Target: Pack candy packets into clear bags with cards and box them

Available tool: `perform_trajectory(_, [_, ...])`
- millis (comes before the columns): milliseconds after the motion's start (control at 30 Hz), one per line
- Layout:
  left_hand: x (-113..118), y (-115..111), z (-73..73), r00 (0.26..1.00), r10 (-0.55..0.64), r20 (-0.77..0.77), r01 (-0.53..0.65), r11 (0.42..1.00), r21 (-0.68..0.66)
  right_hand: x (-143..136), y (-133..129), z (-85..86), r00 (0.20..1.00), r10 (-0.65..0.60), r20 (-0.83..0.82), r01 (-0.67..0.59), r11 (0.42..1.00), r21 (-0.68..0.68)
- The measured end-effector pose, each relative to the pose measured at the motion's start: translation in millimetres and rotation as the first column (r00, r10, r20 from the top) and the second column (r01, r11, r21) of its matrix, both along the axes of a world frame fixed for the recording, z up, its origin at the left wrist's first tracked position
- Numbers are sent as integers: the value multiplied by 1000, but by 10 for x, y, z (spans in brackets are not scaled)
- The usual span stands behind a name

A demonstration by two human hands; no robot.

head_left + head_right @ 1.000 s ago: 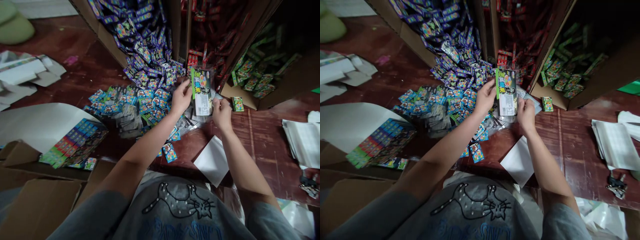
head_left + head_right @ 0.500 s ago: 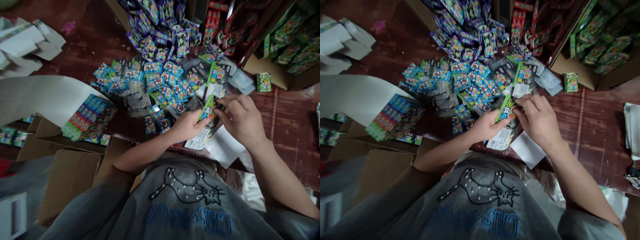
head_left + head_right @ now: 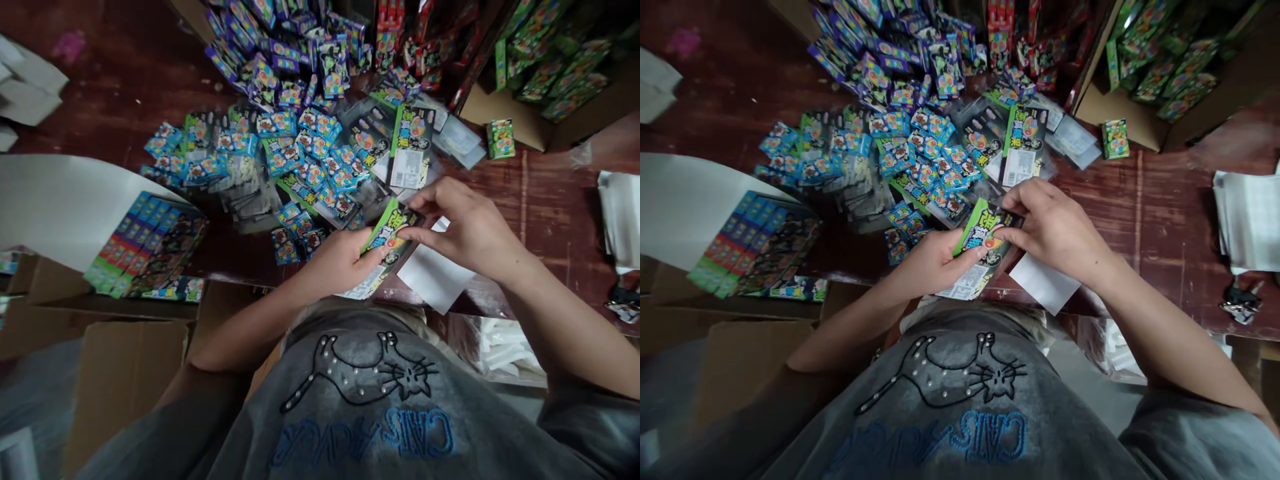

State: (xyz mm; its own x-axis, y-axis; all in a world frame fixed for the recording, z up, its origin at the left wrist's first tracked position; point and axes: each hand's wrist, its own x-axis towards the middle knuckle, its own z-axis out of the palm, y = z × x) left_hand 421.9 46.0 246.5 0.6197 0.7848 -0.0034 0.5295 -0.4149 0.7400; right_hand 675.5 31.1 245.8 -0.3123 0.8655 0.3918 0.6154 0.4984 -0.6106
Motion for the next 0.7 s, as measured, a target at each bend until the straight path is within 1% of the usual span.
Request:
perform_trajectory(67, [-12,-6,-42,1000,22,-1,-22,999,-39,31,-33,37,998,30,52,-27,999,-48])
perform_trajectory(100, [-16,-4,-66,1000,17,18,-15,997,-82,54,-53,62,994,73,83,-66,994,-84])
perform_trajectory(133, [-17,-1,-90,998,-11,54,20,988,-154,82,-72,90,986,137,97,-124,983,-133])
perform_trajectory(167, [-13,2,-116,993,-54,108,79,965,-249,115,-93,119,973,213,85,-194,963,-185])
perform_trajectory(200, [-2,4,-144,981,-87,174,144,926,-349,150,-115,143,958,283,52,-264,936,-234])
perform_trajectory(233, [17,4,-173,967,-93,237,191,879,-437,183,-140,160,943,333,10,-318,909,-270])
perform_trajectory(267, [44,1,-203,957,-66,282,207,838,-505,208,-170,162,938,347,-29,-340,897,-283])
perform_trajectory(300, [77,-3,-235,952,-9,306,184,817,-547,219,-207,146,949,310,-64,-315,910,-268])
perform_trajectory(333, [115,-8,-268,947,69,315,127,818,-561,211,-250,108,970,219,-102,-238,943,-233])
perform_trajectory(367, [156,-14,-301,934,155,321,53,831,-554,181,-298,46,984,83,-157,-112,977,-183])
perform_trajectory(400, [196,-19,-333,913,232,335,-17,843,-538,127,-351,-39,970,-71,-234,39,990,-139])
perform_trajectory(433, [232,-26,-365,889,292,353,-72,850,-522,49,-407,-142,923,-210,-321,180,976,-120])
perform_trajectory(467, [263,-34,-397,866,332,375,-106,854,-509,-46,-464,-258,863,-314,-395,280,949,-143])
perform_trajectory(500, [285,-46,-428,850,351,394,-120,856,-503,-154,-519,-377,814,-383,-437,330,924,-194])
perform_trajectory(533, [300,-62,-458,843,355,405,-126,861,-494,-264,-570,-492,784,-433,-445,355,901,-251])
perform_trajectory(600, [310,-107,-520,866,331,375,-159,893,-420,-461,-649,-681,755,-533,-383,424,842,-334])
perform_trajectory(667, [316,-153,-583,902,324,285,-257,934,-250,-580,-690,-799,707,-637,-306,550,768,-328])
perform_trajectory(700, [328,-170,-615,909,338,243,-308,939,-152,-604,-699,-831,683,-668,-295,593,743,-310])
